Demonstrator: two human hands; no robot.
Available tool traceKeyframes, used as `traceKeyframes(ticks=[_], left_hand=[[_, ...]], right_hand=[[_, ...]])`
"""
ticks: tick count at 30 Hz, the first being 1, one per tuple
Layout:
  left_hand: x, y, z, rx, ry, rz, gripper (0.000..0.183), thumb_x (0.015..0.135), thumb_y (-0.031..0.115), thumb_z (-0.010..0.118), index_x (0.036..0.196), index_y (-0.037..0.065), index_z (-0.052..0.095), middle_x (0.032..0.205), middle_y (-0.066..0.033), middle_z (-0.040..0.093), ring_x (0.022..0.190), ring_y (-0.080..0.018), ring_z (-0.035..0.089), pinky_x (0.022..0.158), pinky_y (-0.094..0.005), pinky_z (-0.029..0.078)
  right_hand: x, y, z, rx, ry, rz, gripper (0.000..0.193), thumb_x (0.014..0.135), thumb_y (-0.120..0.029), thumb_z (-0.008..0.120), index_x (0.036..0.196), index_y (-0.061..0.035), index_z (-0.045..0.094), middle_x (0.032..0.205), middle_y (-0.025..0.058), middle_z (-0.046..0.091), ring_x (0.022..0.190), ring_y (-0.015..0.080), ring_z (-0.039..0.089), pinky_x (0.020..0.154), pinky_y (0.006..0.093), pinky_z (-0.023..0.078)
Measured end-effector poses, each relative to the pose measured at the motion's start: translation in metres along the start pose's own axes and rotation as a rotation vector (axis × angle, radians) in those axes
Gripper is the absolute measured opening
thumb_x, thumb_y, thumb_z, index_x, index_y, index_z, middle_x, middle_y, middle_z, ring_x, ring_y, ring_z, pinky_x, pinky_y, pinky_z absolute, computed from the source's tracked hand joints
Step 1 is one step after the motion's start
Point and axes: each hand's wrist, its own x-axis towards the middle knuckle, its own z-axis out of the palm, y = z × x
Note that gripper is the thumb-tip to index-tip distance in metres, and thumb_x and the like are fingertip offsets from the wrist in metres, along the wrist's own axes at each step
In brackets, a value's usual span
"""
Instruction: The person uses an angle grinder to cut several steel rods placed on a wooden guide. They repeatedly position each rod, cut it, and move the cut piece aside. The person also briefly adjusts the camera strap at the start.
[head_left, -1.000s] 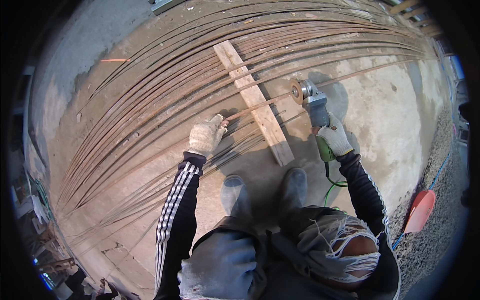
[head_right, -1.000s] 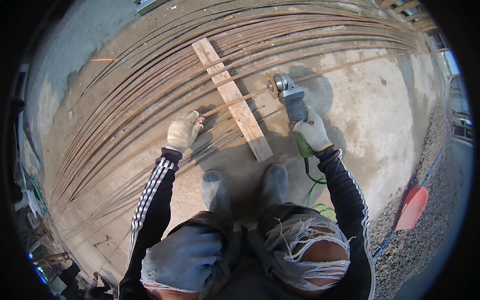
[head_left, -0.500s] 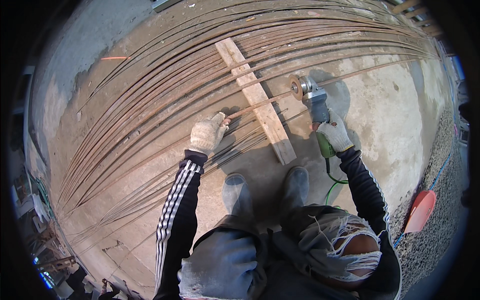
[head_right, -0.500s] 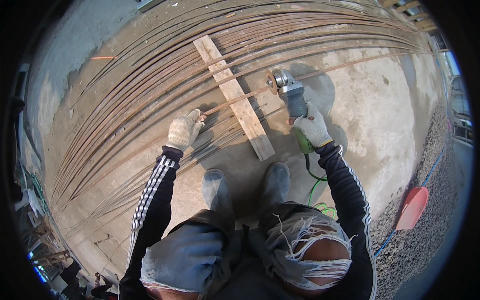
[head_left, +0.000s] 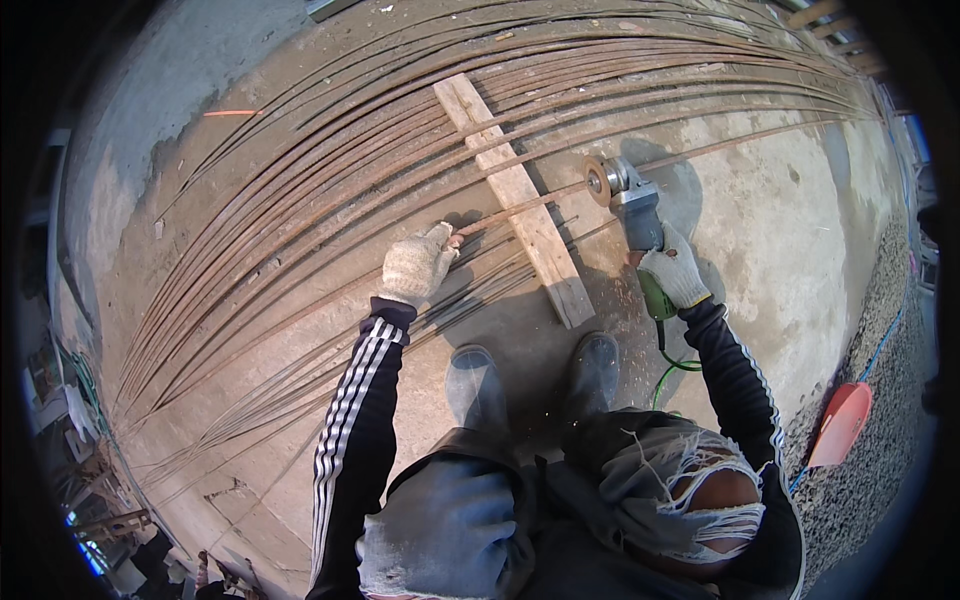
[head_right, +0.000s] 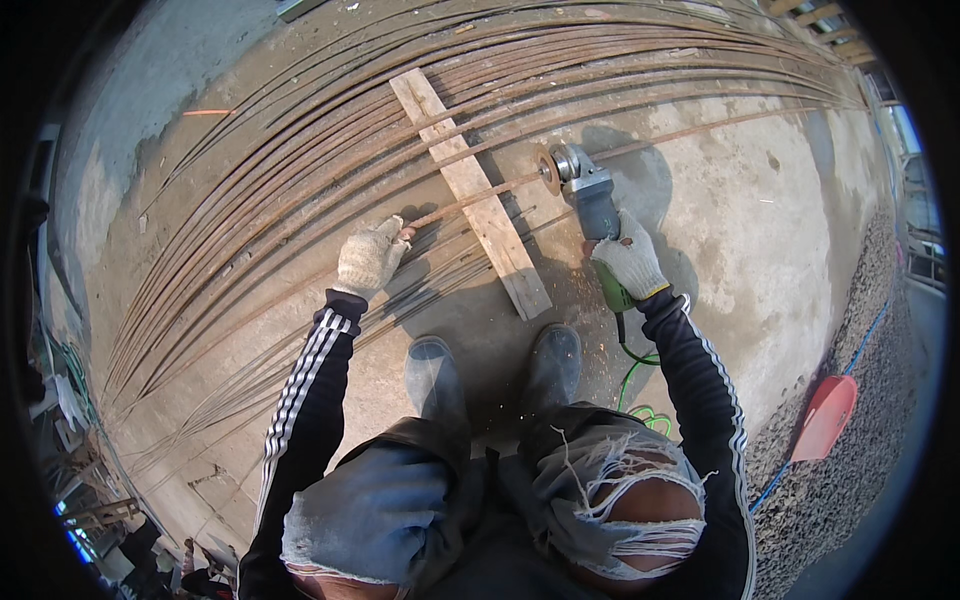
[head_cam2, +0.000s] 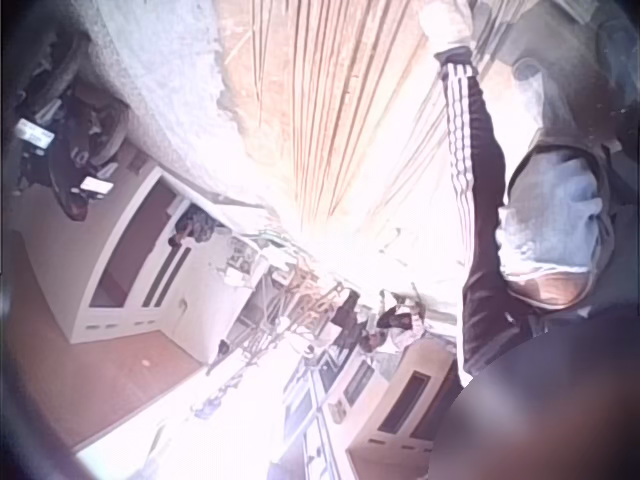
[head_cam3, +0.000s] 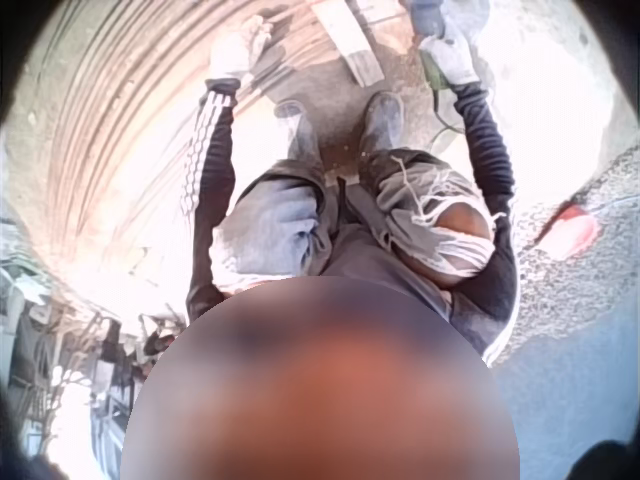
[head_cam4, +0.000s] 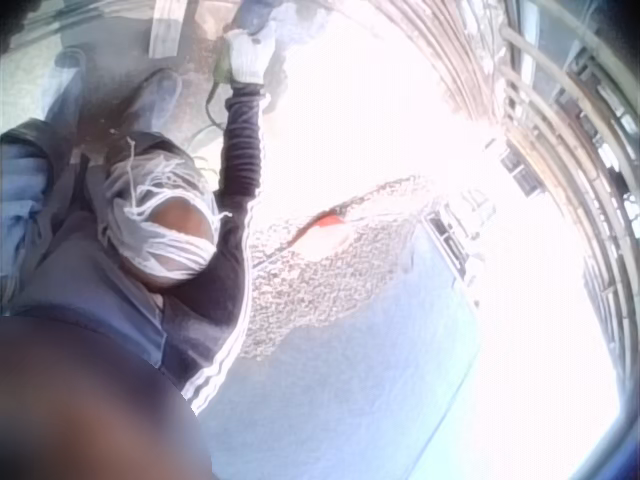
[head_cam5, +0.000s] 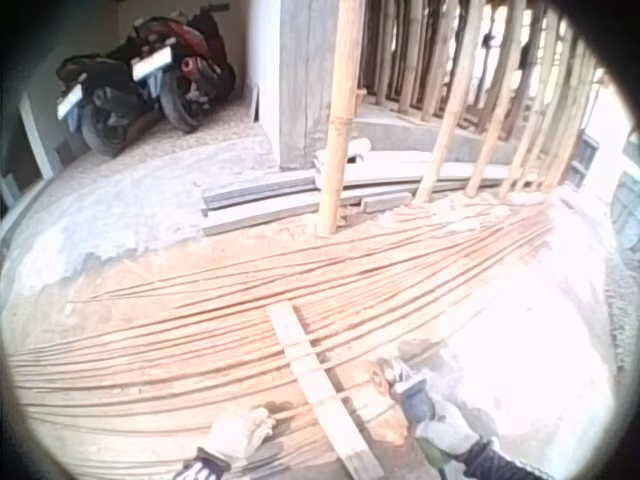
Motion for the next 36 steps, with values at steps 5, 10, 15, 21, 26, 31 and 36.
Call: traceKeyframes(ticks=[5,10,15,21,26,31,36], left_hand=[[0.0,0.003,-0.005,-0.013,-0.005,0.013,0.029,0.1,0.035,0.069,0.112,0.009,0.07,0.099,-0.0214,0.076,0.096,-0.0439,0.072,0.08,-0.0541,0.056],[0.001,0.007,-0.005,0.011,-0.044,-0.078,0.032,0.101,0.039,0.068,0.113,0.009,0.069,0.097,-0.0223,0.075,0.093,-0.0454,0.071,0.078,-0.0552,0.056],[0.001,0.004,-0.005,0.046,-0.068,-0.052,0.033,0.101,0.04,0.068,0.116,0.011,0.069,0.096,-0.022,0.075,0.094,-0.0449,0.072,0.077,-0.0553,0.057],[0.0,0.003,-0.003,0.021,-0.041,-0.039,0.032,0.1,0.038,0.069,0.117,0.011,0.069,0.098,-0.0211,0.076,0.096,-0.0431,0.072,0.078,-0.0541,0.057],[0.0,0.001,-0.003,0.004,-0.033,-0.028,0.032,0.1,0.036,0.07,0.119,0.011,0.069,0.099,-0.0206,0.076,0.096,-0.0423,0.073,0.079,-0.0531,0.058],[0.001,0.003,-0.005,-0.021,-0.028,-0.02,0.032,0.1,0.037,0.069,0.118,0.01,0.069,0.099,-0.0191,0.077,0.097,-0.0418,0.073,0.08,-0.0525,0.058],[0.002,0.003,-0.005,0.02,-0.126,-0.085,0.031,0.099,0.034,0.07,0.119,0.01,0.069,0.106,-0.0183,0.077,0.104,-0.0409,0.072,0.086,-0.0525,0.057]], right_hand=[[0.004,0.004,-0.001,-0.012,-0.002,-0.017,0.036,0.084,-0.019,0.08,0.113,-0.0045,0.063,0.09,0.0067,0.07,0.078,0.0141,0.065,0.071,0.0324,0.054],[0.016,0.016,0.0,-0.017,0.021,-0.022,0.037,0.085,-0.02,0.079,0.115,-0.0043,0.063,0.089,0.0066,0.069,0.077,0.014,0.065,0.071,0.033,0.054],[0.011,0.013,-0.001,-0.087,0.019,-0.034,0.037,0.085,-0.023,0.08,0.113,-0.0043,0.063,0.087,0.0069,0.069,0.076,0.0143,0.065,0.07,0.034,0.053],[0.009,0.004,0.001,-0.074,0.022,-0.015,0.044,0.083,-0.026,0.086,0.112,-0.0041,0.063,0.086,0.0071,0.067,0.075,0.0145,0.063,0.069,0.0338,0.052],[0.015,0.013,0.001,-0.115,0.049,-0.05,0.045,0.082,-0.027,0.086,0.112,-0.004,0.063,0.087,0.0071,0.067,0.075,0.0149,0.061,0.069,0.0336,0.051],[0.006,0.018,0.001,-0.073,0.046,-0.087,0.043,0.082,-0.025,0.083,0.114,-0.0043,0.063,0.087,0.0068,0.067,0.075,0.016,0.061,0.071,0.0354,0.052],[-0.008,0.021,-0.002,-0.166,0.056,-0.054,0.043,0.082,-0.021,0.082,0.116,-0.0035,0.063,0.09,0.0068,0.069,0.077,0.0169,0.063,0.072,0.0354,0.053]])
